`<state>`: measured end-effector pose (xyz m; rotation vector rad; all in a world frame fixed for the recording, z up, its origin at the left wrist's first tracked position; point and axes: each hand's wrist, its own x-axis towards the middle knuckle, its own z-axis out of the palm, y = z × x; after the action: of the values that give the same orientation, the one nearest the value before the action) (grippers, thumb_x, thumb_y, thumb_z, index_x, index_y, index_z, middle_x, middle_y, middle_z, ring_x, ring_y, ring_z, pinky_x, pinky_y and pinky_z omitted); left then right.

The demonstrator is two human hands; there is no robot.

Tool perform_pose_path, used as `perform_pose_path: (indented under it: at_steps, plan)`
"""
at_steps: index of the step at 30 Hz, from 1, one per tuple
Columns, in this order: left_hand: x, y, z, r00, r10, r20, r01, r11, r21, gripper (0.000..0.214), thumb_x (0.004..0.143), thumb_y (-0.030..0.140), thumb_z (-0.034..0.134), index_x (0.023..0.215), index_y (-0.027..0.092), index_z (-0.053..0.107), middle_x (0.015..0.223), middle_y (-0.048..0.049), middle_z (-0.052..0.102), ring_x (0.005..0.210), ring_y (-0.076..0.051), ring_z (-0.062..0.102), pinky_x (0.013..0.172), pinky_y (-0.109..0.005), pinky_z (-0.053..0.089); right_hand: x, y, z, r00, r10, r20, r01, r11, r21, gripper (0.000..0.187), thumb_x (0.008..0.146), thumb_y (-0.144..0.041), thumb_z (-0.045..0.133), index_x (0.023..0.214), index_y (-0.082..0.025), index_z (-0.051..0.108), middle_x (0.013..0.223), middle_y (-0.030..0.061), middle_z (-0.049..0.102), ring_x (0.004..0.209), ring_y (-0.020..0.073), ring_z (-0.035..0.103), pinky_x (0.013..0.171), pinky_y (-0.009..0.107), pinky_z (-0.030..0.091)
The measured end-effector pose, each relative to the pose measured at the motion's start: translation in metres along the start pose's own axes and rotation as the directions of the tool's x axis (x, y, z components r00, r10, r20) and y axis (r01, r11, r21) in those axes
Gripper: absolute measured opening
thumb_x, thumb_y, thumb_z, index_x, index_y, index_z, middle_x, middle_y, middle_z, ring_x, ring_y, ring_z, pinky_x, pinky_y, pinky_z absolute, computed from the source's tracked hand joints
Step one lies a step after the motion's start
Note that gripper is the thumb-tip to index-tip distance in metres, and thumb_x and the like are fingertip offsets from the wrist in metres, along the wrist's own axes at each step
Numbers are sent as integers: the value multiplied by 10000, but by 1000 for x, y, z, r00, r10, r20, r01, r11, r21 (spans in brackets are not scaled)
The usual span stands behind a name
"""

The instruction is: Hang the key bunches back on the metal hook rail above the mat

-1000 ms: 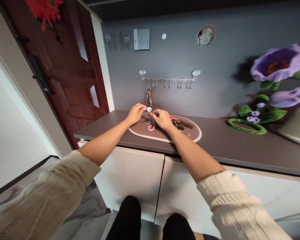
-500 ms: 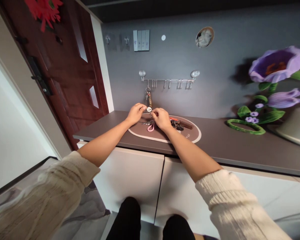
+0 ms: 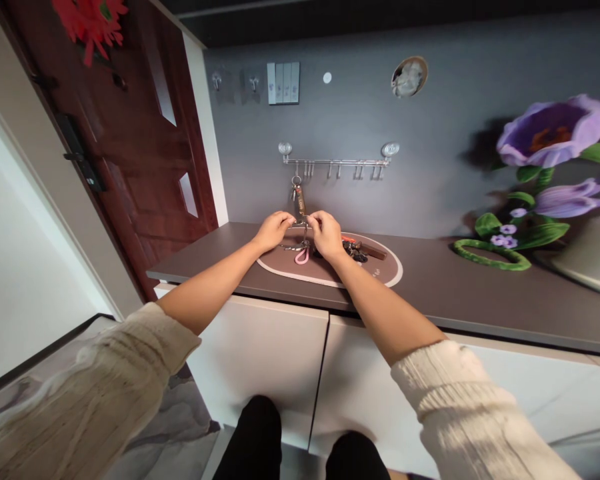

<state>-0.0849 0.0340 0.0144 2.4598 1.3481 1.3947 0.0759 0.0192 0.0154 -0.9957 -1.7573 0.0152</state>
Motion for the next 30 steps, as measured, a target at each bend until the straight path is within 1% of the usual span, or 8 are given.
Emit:
perform_pose_path:
  at_steps: [6, 10, 12, 18, 23, 28, 30]
  plan:
    - [-2, 1, 2, 993, 91, 75, -86, 994, -66, 195, 831, 234, 424, 837, 159, 604, 865, -28, 627, 836, -136, 533, 782, -257, 401, 0, 2, 1, 999, 32, 13, -33, 997, 75, 184, 836, -302, 386, 792, -174, 511, 756, 32, 594, 708, 135, 520, 705, 251, 395]
    - [-2, -1, 5, 986, 105, 129, -91, 990, -110, 200, 821, 253, 435, 839, 157, 610, 843, -25, 633, 775, -131, 545, 739, -256, 415, -1, 2, 1, 999, 35, 21, -36, 997, 68, 175, 831, -299, 389, 791, -176, 508, 762, 34, 597, 709, 136, 525, 703, 250, 399]
    - [-2, -2, 6, 985, 106, 134, -92, 990, -107, 196, 815, 255, 443, 845, 161, 613, 851, -23, 634, 782, -132, 547, 746, -260, 417, -1, 2, 1, 999, 42, 23, -44, 997, 60, 180, 830, -303, 387, 799, -176, 511, 759, 34, 597, 700, 136, 525, 700, 252, 402]
    - [-2, -2, 6, 985, 122, 126, -113, 991, -77, 191, 806, 255, 459, 837, 168, 626, 864, -29, 622, 810, -135, 542, 783, -274, 418, -1, 4, 1, 998, 53, 19, -54, 997, 49, 208, 828, -316, 385, 824, -174, 537, 720, 25, 593, 666, 135, 521, 678, 254, 409]
    - [-3, 1, 3, 992, 112, 58, -106, 990, -93, 198, 815, 258, 446, 845, 167, 618, 857, -32, 606, 793, -130, 534, 769, -268, 420, -1, 4, -1, 999, 45, 26, -46, 999, 28, 223, 821, -317, 394, 821, -173, 565, 755, 38, 619, 714, 147, 546, 694, 261, 416]
    - [-2, 5, 2, 996, 89, -10, -90, 988, -129, 208, 827, 269, 429, 851, 168, 609, 863, -31, 613, 841, -136, 532, 780, -262, 412, -2, 2, -1, 998, -7, 68, 9, 1000, -25, 232, 817, -302, 389, 815, -171, 580, 781, 55, 633, 734, 161, 559, 719, 281, 417]
    - [-1, 6, 2, 997, 82, -16, -83, 987, -138, 201, 826, 270, 430, 832, 171, 605, 854, -26, 618, 831, -135, 534, 773, -260, 413, -3, 0, -1, 995, -31, 97, 36, 998, -53, 231, 818, -299, 387, 808, -174, 581, 792, 61, 636, 743, 168, 560, 724, 286, 416]
